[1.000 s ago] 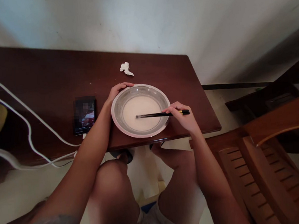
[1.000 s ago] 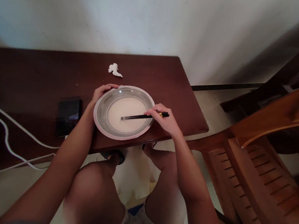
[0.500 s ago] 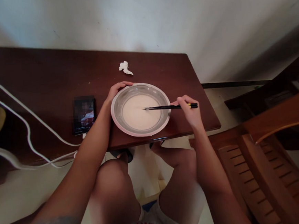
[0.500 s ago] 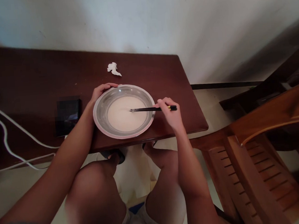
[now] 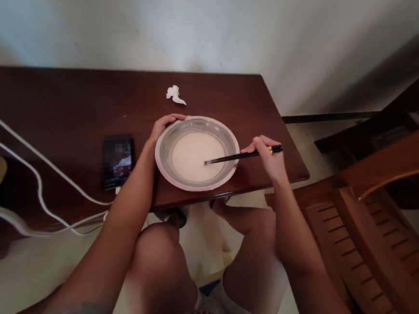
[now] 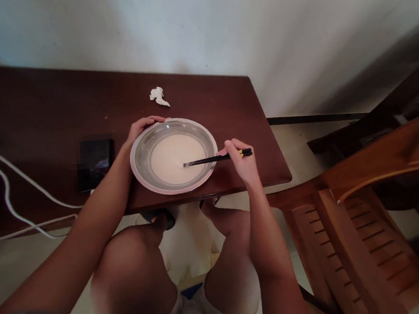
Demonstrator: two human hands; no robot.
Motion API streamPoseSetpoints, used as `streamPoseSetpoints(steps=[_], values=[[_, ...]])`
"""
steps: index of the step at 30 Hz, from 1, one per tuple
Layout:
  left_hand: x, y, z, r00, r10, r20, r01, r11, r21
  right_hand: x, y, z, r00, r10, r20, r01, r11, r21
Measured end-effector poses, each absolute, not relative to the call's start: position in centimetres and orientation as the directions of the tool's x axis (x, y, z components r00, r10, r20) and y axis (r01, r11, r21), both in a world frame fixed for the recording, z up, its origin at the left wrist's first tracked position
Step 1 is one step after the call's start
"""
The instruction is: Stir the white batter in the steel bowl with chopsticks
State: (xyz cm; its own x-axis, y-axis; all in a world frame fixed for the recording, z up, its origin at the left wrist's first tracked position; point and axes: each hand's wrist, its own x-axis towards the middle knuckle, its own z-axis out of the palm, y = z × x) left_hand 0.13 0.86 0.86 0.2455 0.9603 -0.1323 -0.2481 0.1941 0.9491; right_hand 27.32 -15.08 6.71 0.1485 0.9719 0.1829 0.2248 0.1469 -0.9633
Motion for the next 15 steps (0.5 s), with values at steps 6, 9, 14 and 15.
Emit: streamPoseSetpoints(steps=[6,9,14,15], values=[[0.27,0.58,1.25,0.229,0.963,-0.144,-0.232,0.198,0.952,26.85,-14.86,6.47,0.011,0.977,0.212,0.321,0.197,-0.926],[0.19,0.62,1.14,0.255,0.956,-0.143,-0.25,0.208,0.946,27.37,-14.91,6.56,0.202,0.957,0.209,0.234,0.16,-0.959],[0.17,0.72,0.95,0.252,0.959,-0.131,-0.276,0.201,0.94,26.81,-15.2,6.82,-0.04,0.989,0.139,0.259,0.145,-0.955],[0.18,0.72,0.95,0.249,0.96,-0.13,-0.281,0.2,0.939,26.74,-15.17,6.81,-0.063,0.985,0.158,0.302,0.17,-0.938]])
